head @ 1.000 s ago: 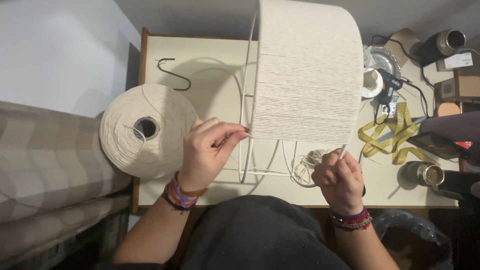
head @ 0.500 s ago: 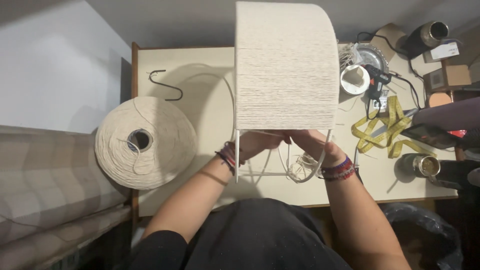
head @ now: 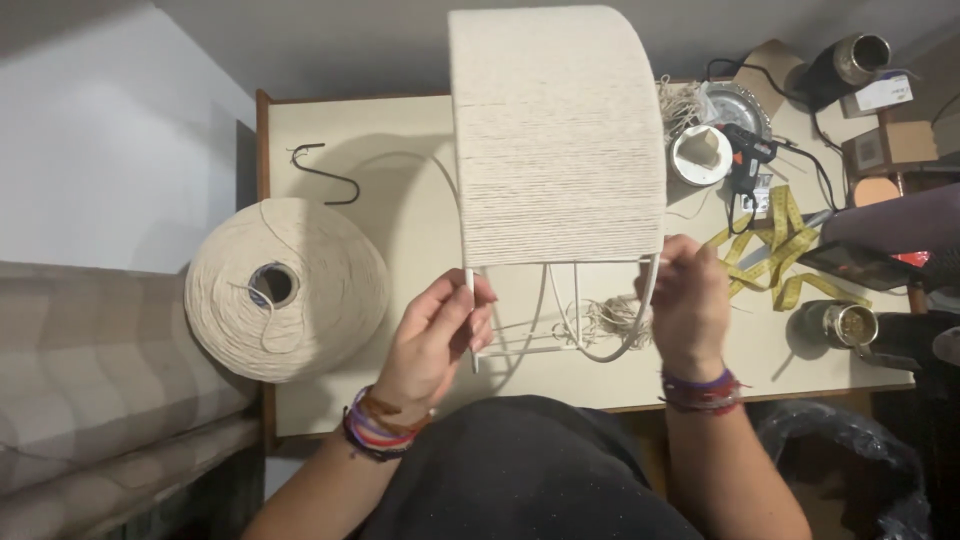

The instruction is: Wrapping a wire lampshade frame with twine

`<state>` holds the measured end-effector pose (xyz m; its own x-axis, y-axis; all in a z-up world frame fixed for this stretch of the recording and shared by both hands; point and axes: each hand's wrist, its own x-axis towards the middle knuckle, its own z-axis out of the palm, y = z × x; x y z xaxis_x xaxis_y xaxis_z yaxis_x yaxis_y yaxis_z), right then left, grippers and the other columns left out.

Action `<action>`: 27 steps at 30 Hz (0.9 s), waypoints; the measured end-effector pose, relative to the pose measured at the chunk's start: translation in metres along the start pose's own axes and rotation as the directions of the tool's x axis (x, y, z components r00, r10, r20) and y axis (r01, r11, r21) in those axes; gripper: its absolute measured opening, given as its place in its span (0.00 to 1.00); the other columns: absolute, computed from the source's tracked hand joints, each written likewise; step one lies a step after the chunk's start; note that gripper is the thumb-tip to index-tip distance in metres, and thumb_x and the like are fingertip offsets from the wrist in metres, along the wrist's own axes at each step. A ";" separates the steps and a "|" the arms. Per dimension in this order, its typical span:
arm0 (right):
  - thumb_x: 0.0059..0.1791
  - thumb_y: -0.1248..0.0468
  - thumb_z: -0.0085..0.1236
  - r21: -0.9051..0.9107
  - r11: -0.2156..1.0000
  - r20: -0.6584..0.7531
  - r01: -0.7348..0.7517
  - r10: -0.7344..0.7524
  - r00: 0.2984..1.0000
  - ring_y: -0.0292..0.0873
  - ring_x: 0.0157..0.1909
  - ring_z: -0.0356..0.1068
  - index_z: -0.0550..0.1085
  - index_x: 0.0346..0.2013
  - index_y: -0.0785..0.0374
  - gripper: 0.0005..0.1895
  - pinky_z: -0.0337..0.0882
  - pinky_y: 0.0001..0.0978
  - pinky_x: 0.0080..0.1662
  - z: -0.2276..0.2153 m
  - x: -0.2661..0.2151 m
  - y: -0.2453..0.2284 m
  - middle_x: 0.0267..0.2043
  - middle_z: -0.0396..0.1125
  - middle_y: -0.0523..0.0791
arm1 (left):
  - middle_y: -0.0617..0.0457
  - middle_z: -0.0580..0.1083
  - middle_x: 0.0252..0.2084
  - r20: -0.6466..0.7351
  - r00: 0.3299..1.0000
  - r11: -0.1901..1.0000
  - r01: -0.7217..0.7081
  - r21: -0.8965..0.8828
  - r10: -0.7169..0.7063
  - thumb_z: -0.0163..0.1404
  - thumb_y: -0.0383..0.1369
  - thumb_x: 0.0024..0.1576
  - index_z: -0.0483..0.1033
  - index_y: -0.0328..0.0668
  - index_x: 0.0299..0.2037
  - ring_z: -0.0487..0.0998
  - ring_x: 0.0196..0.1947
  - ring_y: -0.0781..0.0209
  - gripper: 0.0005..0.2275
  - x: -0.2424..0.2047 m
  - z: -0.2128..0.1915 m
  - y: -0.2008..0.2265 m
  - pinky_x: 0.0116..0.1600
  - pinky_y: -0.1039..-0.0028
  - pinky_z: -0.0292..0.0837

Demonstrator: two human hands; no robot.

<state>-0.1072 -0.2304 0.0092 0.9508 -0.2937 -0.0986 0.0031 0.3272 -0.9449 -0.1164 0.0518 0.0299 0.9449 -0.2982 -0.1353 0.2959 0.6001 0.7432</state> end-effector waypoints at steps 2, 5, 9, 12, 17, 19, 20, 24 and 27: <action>0.57 0.49 0.43 0.008 1.000 0.037 0.010 -0.011 0.999 0.30 0.22 0.54 0.68 0.35 0.63 0.20 0.58 0.19 0.25 -0.009 -0.004 -0.014 0.24 0.53 0.38 | 0.52 0.59 0.25 -0.027 1.000 1.000 -0.016 0.000 0.016 0.40 0.34 0.68 0.69 0.26 0.47 0.59 0.22 0.66 0.13 -0.003 0.004 -0.001 0.29 0.80 0.61; 0.57 0.62 0.46 -0.010 0.999 0.090 0.043 -0.042 0.995 0.30 0.25 0.48 0.66 0.36 0.67 0.11 0.53 0.19 0.26 -0.002 -0.010 -0.041 0.26 0.48 0.39 | 0.54 0.57 0.25 -0.067 0.996 0.999 -0.054 0.002 0.054 0.40 0.34 0.68 0.70 0.28 0.46 0.56 0.21 0.70 0.13 -0.006 0.012 0.000 0.28 0.82 0.55; 0.58 0.66 0.46 -0.114 0.988 0.054 0.099 -0.094 0.994 0.29 0.27 0.47 0.69 0.38 0.72 0.10 0.52 0.19 0.27 0.011 -0.022 -0.058 0.27 0.53 0.40 | 0.55 0.57 0.25 -0.079 0.991 0.993 -0.106 0.045 0.110 0.39 0.34 0.69 0.70 0.29 0.45 0.55 0.22 0.72 0.12 -0.007 0.016 0.000 0.28 0.83 0.53; 0.58 0.69 0.49 -0.531 0.786 0.120 0.317 -0.301 0.946 0.33 0.23 0.50 0.76 0.41 0.74 0.09 0.56 0.23 0.29 0.033 -0.040 -0.079 0.18 0.55 0.43 | 0.56 0.58 0.27 -0.099 0.981 0.984 -0.161 0.073 0.168 0.39 0.30 0.68 0.61 0.37 0.52 0.54 0.25 0.72 0.07 -0.012 0.028 0.009 0.30 0.82 0.51; 0.56 0.72 0.53 -0.794 0.080 0.510 0.602 -0.450 0.733 0.38 0.21 0.56 0.77 0.48 0.61 0.08 0.60 0.29 0.25 0.070 -0.076 -0.069 0.26 0.61 0.42 | 0.56 0.62 0.32 0.026 0.943 0.890 -0.322 0.323 0.332 0.41 0.40 0.66 0.65 0.43 0.41 0.60 0.32 0.68 0.09 -0.016 0.031 0.010 0.41 0.76 0.58; 0.58 0.70 0.50 -0.743 -0.039 0.620 0.668 -0.416 0.665 0.37 0.22 0.54 0.73 0.50 0.65 0.07 0.58 0.29 0.21 0.095 -0.087 -0.074 0.29 0.62 0.43 | 0.57 0.65 0.34 0.135 0.934 0.810 -0.355 0.467 0.332 0.38 0.50 0.68 0.73 0.46 0.33 0.65 0.37 0.64 0.19 -0.016 0.038 0.025 0.50 0.71 0.63; 0.58 0.68 0.50 -0.715 -0.049 0.658 0.697 -0.381 0.649 0.35 0.20 0.50 0.73 0.48 0.65 0.06 0.54 0.28 0.20 0.105 -0.088 -0.075 0.28 0.59 0.41 | 0.54 0.71 0.38 0.151 0.968 0.808 -0.252 0.533 0.203 0.39 0.48 0.66 0.76 0.41 0.39 0.71 0.42 0.61 0.20 -0.015 0.042 0.033 0.53 0.71 0.67; 0.54 0.75 0.47 -0.620 -0.086 0.768 0.780 -0.269 0.581 0.40 0.23 0.54 0.73 0.47 0.67 0.09 0.59 0.33 0.24 0.118 -0.098 -0.076 0.27 0.54 0.43 | 0.55 0.67 0.33 0.116 0.993 0.828 -0.048 0.559 -0.021 0.47 0.40 0.63 0.73 0.38 0.28 0.68 0.38 0.65 0.15 -0.011 0.047 0.044 0.48 0.73 0.64; 0.55 0.72 0.46 -0.561 -0.080 0.816 0.824 -0.220 0.535 0.43 0.27 0.64 0.72 0.54 0.70 0.14 0.66 0.35 0.28 0.118 -0.103 -0.078 0.34 0.63 0.47 | 0.51 0.74 0.38 0.086 0.992 0.880 0.039 0.474 -0.090 0.52 0.39 0.59 0.84 0.39 0.35 0.74 0.47 0.62 0.12 -0.008 0.041 0.040 0.57 0.72 0.67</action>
<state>-0.1689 -0.1196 0.1299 0.7603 0.5042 0.4094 0.6092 -0.7722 -0.1804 -0.1178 0.0480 0.0870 0.8987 -0.4138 -0.1453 0.2307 0.1642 0.9591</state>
